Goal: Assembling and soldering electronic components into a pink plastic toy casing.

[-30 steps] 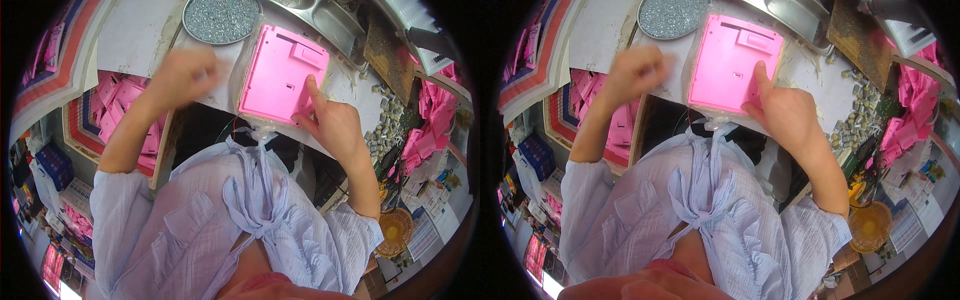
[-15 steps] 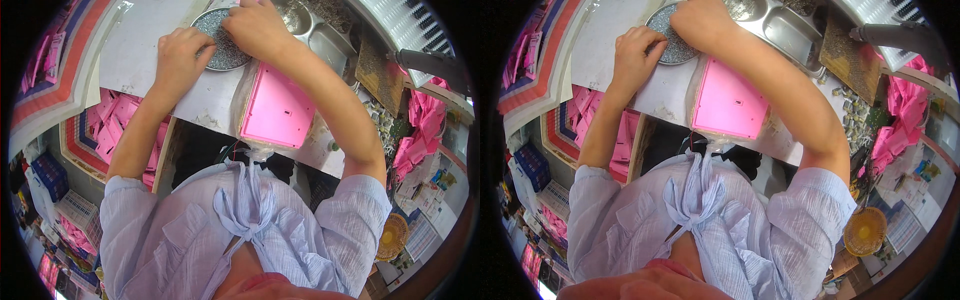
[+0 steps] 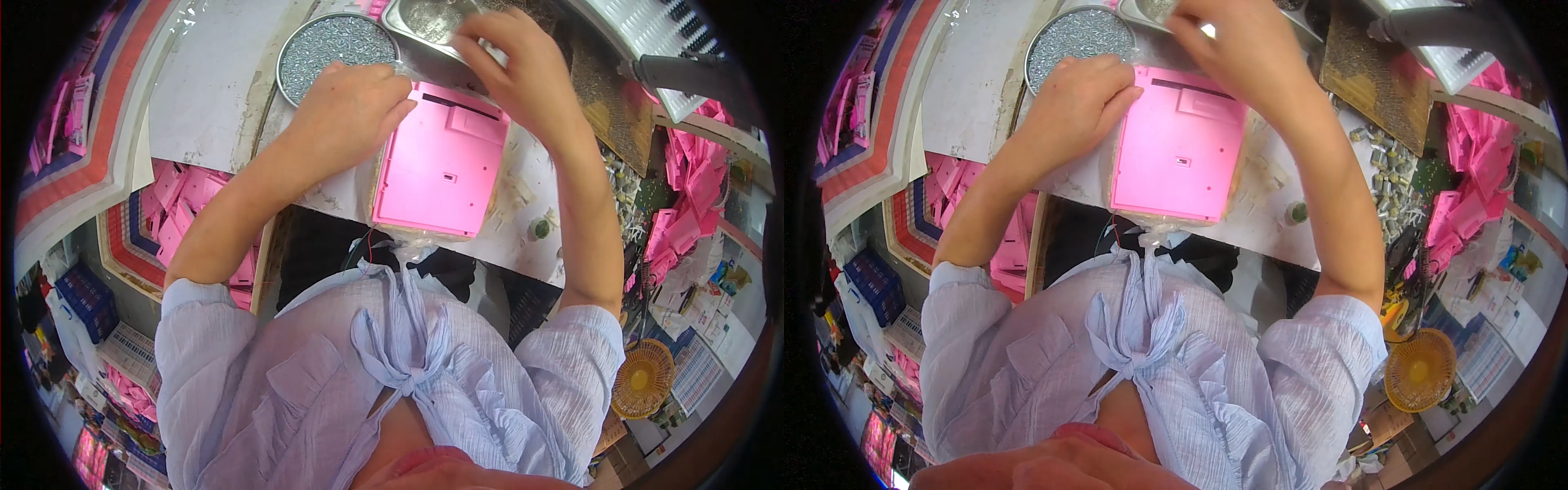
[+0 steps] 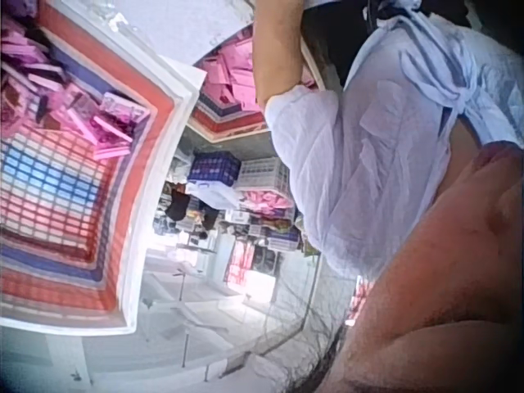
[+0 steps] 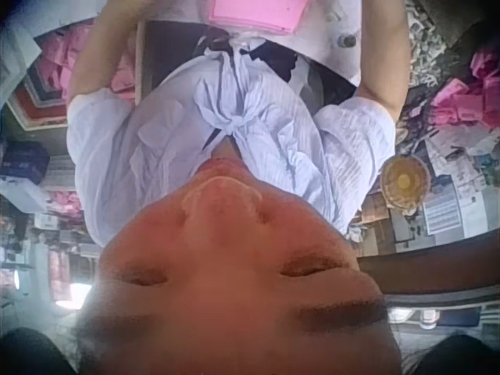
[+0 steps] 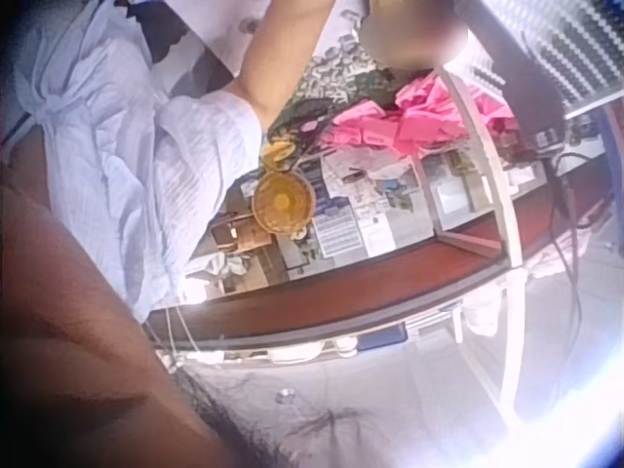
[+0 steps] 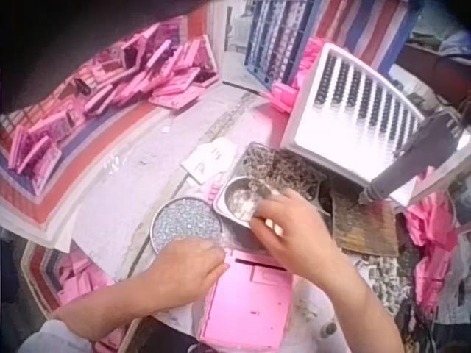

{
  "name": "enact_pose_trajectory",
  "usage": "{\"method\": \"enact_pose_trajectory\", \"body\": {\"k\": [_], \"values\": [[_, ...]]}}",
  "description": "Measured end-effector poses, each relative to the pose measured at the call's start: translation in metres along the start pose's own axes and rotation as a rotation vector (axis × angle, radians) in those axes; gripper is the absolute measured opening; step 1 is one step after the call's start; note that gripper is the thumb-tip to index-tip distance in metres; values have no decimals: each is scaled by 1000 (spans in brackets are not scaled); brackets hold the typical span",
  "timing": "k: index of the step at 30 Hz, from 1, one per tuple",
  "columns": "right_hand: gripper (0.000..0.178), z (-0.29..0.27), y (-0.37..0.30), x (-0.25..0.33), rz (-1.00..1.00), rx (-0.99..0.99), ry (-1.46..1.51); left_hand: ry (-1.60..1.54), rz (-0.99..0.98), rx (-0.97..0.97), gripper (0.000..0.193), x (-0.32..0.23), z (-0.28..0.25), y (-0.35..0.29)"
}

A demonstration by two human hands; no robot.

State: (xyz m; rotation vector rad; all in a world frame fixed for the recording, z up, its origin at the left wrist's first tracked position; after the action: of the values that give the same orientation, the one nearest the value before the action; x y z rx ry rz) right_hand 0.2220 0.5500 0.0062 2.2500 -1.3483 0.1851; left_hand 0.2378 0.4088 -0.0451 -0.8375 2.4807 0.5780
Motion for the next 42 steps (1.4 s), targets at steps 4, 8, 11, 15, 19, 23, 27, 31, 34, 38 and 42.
{"method": "enact_pose_trajectory", "body": {"k": [4,8,11,15,19,23,27,31,34,38,42], "values": [[10,-20,-62,-16,118,-46,45,111,55,135,19,-4,3,8],[8,-22,-96,-23,219,-88,119,138,41,269,22,-6,8,19],[8,-24,-101,-20,231,-126,115,154,5,353,24,-4,12,24],[8,-30,-98,-14,218,-127,109,109,-37,459,26,0,13,28],[8,-37,-100,-13,263,-127,128,-61,-89,359,28,15,10,20],[8,-33,-108,-17,306,-142,158,-153,-79,248,29,20,9,7],[8,-34,-107,-10,246,-148,124,-91,-124,333,28,13,13,11],[8,-37,-111,-6,253,-143,119,31,-91,313,29,7,11,15],[7,-41,-113,5,224,-113,71,10,-116,328,32,4,0,22],[13,-38,-104,49,19,-63,26,-443,-232,246,30,-27,-22,29],[16,-36,-94,94,-152,-58,22,-909,-363,625,26,-60,27,-14]]}}
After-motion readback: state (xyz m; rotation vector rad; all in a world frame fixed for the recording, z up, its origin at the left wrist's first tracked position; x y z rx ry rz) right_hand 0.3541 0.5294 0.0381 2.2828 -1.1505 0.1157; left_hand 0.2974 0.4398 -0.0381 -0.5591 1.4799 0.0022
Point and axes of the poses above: each hand's wrist, its own y-axis towards the middle knuckle, its own z-axis out of the palm, x = y × z, the point moved 9 cm from there along y, towards the middle knuckle, and after that the axes turned 5 degrees about -z, right-handed, at the moved point
